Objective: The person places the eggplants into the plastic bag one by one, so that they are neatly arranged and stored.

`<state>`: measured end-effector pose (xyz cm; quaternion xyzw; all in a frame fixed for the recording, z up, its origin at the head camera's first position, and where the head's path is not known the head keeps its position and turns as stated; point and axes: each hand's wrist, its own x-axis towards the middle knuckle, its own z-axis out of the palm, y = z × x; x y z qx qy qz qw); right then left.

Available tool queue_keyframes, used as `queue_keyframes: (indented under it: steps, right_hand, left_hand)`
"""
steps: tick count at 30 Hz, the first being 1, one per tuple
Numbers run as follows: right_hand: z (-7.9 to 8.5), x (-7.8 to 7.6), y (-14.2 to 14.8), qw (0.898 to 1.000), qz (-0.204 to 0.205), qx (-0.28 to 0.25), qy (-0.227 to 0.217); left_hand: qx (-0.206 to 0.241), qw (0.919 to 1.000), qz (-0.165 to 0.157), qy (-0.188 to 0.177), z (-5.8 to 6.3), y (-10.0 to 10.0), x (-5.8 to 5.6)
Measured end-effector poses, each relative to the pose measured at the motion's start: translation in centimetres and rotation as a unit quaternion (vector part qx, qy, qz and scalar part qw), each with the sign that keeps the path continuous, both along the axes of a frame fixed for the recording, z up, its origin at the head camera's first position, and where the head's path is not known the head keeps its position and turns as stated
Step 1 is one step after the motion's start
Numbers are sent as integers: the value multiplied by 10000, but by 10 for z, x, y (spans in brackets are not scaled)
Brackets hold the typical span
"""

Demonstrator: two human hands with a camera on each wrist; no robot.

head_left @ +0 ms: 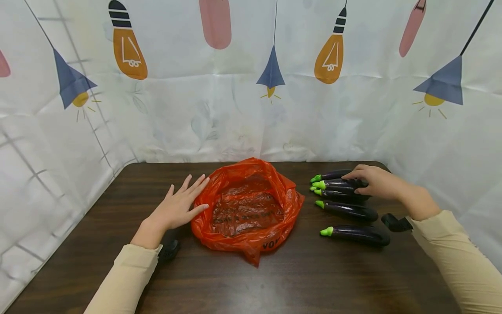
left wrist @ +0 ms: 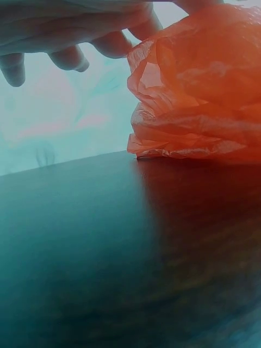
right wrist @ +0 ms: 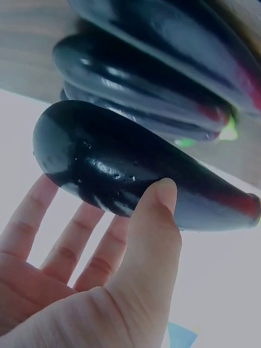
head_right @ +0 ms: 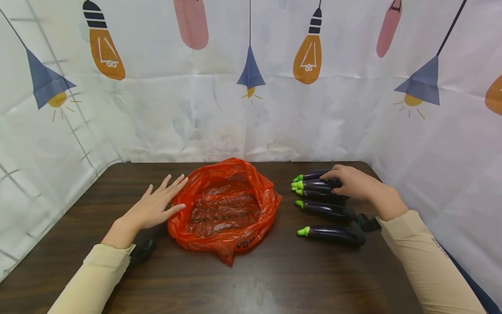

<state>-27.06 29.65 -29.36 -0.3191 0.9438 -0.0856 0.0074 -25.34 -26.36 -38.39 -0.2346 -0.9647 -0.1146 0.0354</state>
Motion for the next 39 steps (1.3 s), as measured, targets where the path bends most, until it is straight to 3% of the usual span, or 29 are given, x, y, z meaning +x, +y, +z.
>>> queue_keyframes:
  steps: [15,39]
  right_hand:
    - [20,8,-36,9997,197,-116,-55]
    - [18,-1,-103,9963,755,-362,-167]
  left_hand:
    - [84,10000,-40,32,2,0,1]
    - [42,10000,-4,10,-1,-1,1]
